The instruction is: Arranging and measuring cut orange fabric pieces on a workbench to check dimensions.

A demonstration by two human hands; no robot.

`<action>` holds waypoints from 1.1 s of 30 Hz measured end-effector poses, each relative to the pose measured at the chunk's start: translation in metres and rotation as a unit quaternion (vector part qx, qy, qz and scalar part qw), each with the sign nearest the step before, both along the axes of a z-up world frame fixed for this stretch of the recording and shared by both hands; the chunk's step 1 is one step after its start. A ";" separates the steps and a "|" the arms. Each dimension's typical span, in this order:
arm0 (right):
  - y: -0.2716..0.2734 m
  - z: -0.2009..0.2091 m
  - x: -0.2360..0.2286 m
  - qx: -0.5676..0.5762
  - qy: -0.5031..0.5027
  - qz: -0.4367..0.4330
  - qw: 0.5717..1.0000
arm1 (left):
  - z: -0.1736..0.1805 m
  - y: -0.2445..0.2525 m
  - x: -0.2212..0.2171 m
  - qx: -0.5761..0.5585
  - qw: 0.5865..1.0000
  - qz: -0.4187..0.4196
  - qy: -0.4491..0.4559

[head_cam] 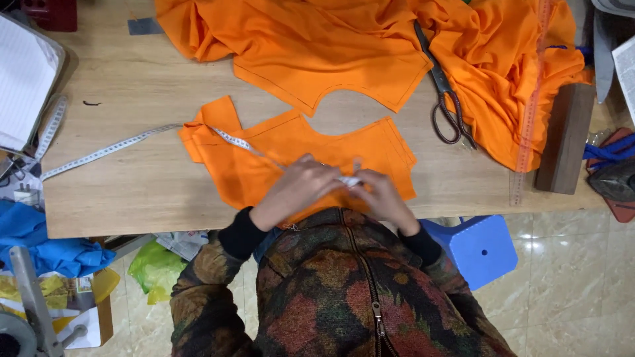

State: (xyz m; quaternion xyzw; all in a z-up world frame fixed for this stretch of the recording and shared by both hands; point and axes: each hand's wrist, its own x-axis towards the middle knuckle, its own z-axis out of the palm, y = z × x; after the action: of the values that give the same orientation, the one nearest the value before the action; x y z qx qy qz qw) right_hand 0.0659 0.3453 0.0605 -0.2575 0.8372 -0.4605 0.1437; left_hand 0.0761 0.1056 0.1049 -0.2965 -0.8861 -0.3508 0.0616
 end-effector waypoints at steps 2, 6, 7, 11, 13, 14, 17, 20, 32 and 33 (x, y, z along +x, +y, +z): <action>0.006 0.051 -0.009 -0.006 -0.039 -0.095 0.995 | 0.021 -0.029 -0.005 -0.004 1.000 0.024 -0.006; 0.129 0.006 -0.073 -0.090 0.093 -0.313 0.941 | -0.005 -0.112 -0.013 -0.060 0.987 0.141 -0.046; 0.140 0.030 -0.080 -0.090 0.096 -0.315 0.940 | 0.000 -0.128 -0.010 -0.059 0.988 0.139 -0.044; 0.288 -0.010 -0.125 -0.425 -0.046 -0.488 0.761 | 0.015 -0.176 0.005 -0.036 0.959 0.216 -0.182; 0.332 -0.025 -0.146 -0.457 0.001 -0.513 0.727 | 0.014 -0.184 0.008 -0.011 0.945 0.239 -0.225; 0.319 -0.011 -0.144 -0.424 -0.003 -0.520 0.742 | 0.010 -0.186 0.009 -0.032 0.948 0.250 -0.195; 0.292 -0.017 -0.152 -0.308 0.053 -0.495 0.811 | 0.014 -0.163 0.004 -0.058 0.962 0.241 -0.115; 0.203 -0.011 -0.142 -0.136 0.182 -0.376 0.898 | 0.013 -0.127 -0.004 -0.123 0.966 0.224 -0.036; -0.022 0.084 -0.057 -0.091 0.146 0.031 0.985 | 0.086 0.013 -0.016 -0.100 0.974 0.118 0.166; -0.019 0.091 -0.062 -0.079 0.160 0.046 0.983 | 0.091 0.013 -0.017 -0.083 0.977 0.113 0.161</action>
State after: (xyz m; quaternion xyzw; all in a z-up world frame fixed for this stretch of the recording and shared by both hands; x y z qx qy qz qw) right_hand 0.0043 0.3267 0.1511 -0.3761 0.7979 -0.4710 0.0083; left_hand 0.0593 0.1184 0.1955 -0.2513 -0.9183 -0.2150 0.2177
